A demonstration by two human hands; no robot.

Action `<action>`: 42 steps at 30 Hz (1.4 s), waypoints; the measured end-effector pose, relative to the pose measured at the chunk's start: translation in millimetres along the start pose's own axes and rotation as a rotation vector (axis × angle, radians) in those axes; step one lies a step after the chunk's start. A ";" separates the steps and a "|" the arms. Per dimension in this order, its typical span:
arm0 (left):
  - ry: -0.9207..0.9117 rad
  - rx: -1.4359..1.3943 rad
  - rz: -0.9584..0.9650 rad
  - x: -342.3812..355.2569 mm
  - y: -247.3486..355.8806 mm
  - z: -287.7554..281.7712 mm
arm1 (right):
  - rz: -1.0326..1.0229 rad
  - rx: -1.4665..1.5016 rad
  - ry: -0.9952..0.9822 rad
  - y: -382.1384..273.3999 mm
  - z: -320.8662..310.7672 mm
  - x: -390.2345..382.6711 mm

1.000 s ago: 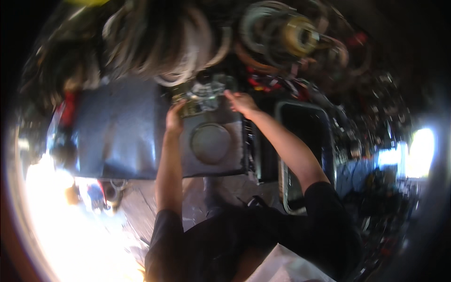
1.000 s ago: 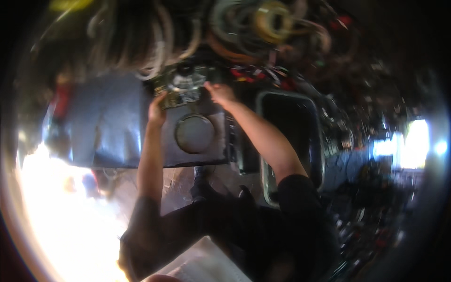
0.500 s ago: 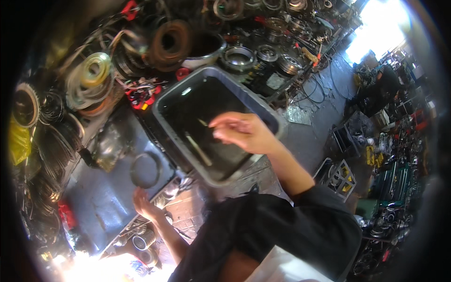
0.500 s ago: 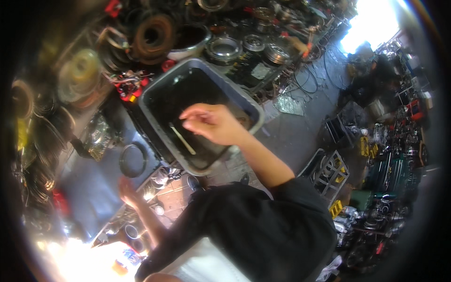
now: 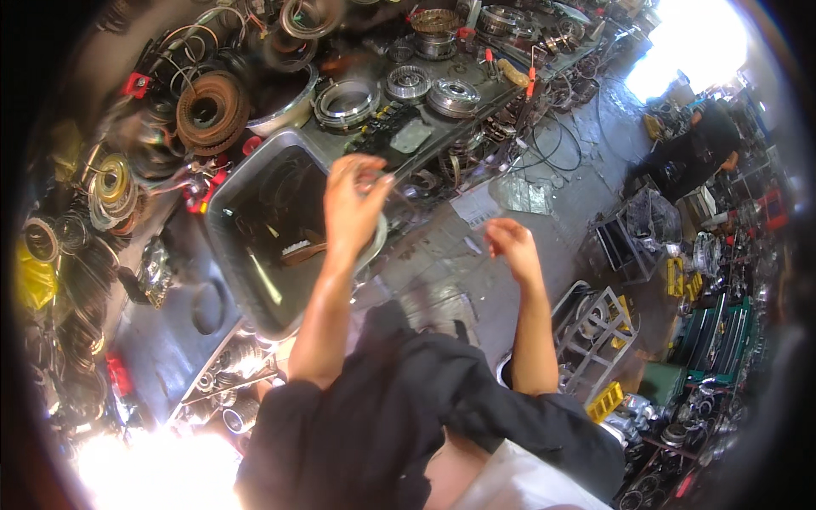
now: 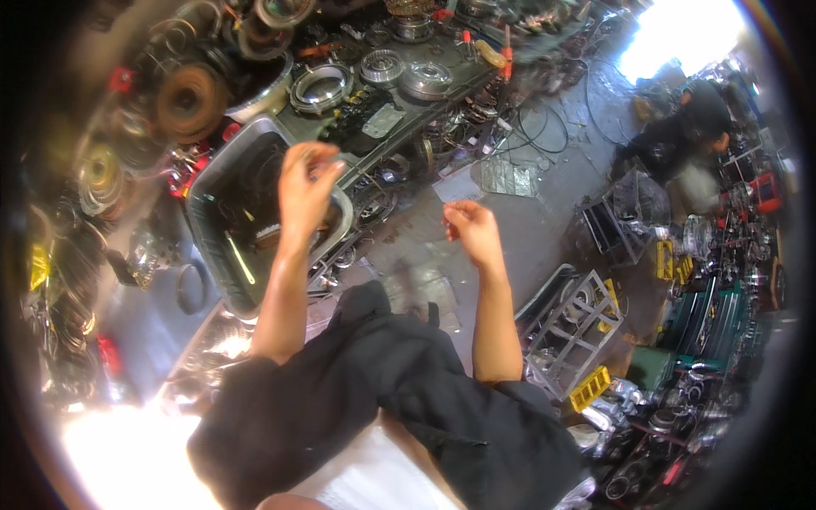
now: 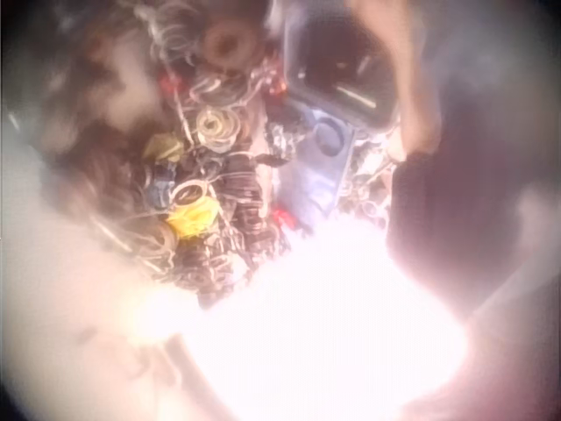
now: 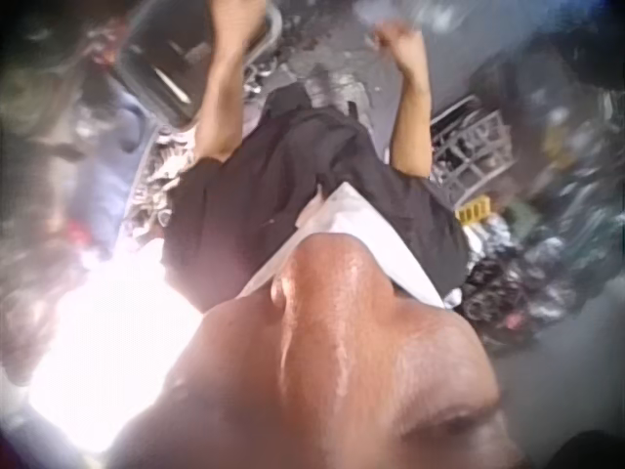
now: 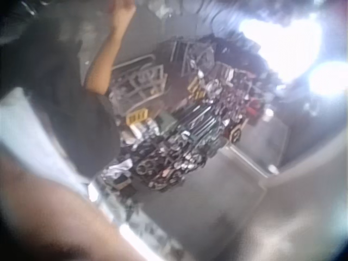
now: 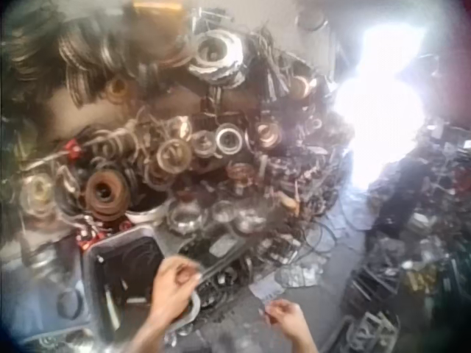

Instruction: The person sits on the floor and uses a press to remove a bearing from a gear. They then move to a workbench, disassemble the gear assembly, and clean the components in a tray of liquid using a brush.

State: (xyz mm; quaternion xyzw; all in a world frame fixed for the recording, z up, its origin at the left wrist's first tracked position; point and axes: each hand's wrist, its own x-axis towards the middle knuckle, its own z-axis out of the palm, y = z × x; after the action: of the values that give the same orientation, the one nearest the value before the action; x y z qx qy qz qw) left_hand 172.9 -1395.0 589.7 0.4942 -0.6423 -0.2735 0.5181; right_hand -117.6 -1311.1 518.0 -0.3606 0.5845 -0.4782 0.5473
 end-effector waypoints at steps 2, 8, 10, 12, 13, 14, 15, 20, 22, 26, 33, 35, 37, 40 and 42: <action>-0.074 0.007 -0.020 33.3 -6.3 51.5 | -0.004 0.016 -0.018 -9.8 -7.1 41.6; -0.074 0.075 -0.194 136.9 -70.5 191.4 | -0.084 -0.240 -0.164 -51.0 -30.6 211.4; -0.044 0.107 -0.303 163.3 -102.1 227.6 | -0.080 -0.285 -0.176 -59.7 -44.2 262.9; -0.012 0.179 -0.440 192.0 -132.4 253.6 | -0.037 -0.372 -0.181 -72.2 -55.3 314.2; -0.024 0.204 -0.451 201.6 -147.0 262.5 | 0.010 -0.424 -0.174 -74.2 -62.0 331.4; -0.003 0.218 -0.460 208.9 -158.2 271.1 | -0.007 -0.396 -0.188 -79.3 -67.0 350.9; 0.025 0.241 -0.471 216.5 -167.9 277.7 | -0.002 -0.474 -0.160 -85.2 -69.0 372.8; 0.016 0.351 -0.536 236.7 -197.3 296.9 | -0.175 -0.854 -0.185 -96.1 -55.0 476.6; 0.000 0.363 -0.588 239.4 -204.4 302.1 | -0.168 -0.960 -0.182 -93.7 -46.0 507.4; 0.044 0.380 -0.685 241.5 -207.3 317.6 | -0.105 -1.171 -0.432 -98.3 -31.8 549.6; 0.179 0.471 -0.921 260.4 -180.8 336.3 | -0.125 -1.147 -0.749 -106.1 -36.5 585.9; 0.228 0.466 -1.031 263.8 -174.9 346.0 | -0.459 -1.226 -0.764 -106.5 -40.3 598.9; 0.220 0.387 -1.116 269.8 -175.4 356.6 | -0.244 -1.301 -0.773 -110.6 -36.6 617.9; 0.288 0.221 -1.144 279.7 -183.1 377.7 | -0.298 -1.324 -0.893 -122.6 -45.5 649.5; 0.303 0.215 -1.134 293.6 -193.7 389.9 | -0.246 -1.225 -0.802 -124.9 -53.0 663.4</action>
State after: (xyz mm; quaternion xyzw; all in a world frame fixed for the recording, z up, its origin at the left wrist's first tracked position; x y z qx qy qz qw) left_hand -116.5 -1797.4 416.3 0.8432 -0.2210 -0.3673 0.3243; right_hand -275.9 -1964.6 438.4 -0.8110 0.4574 0.0440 0.3622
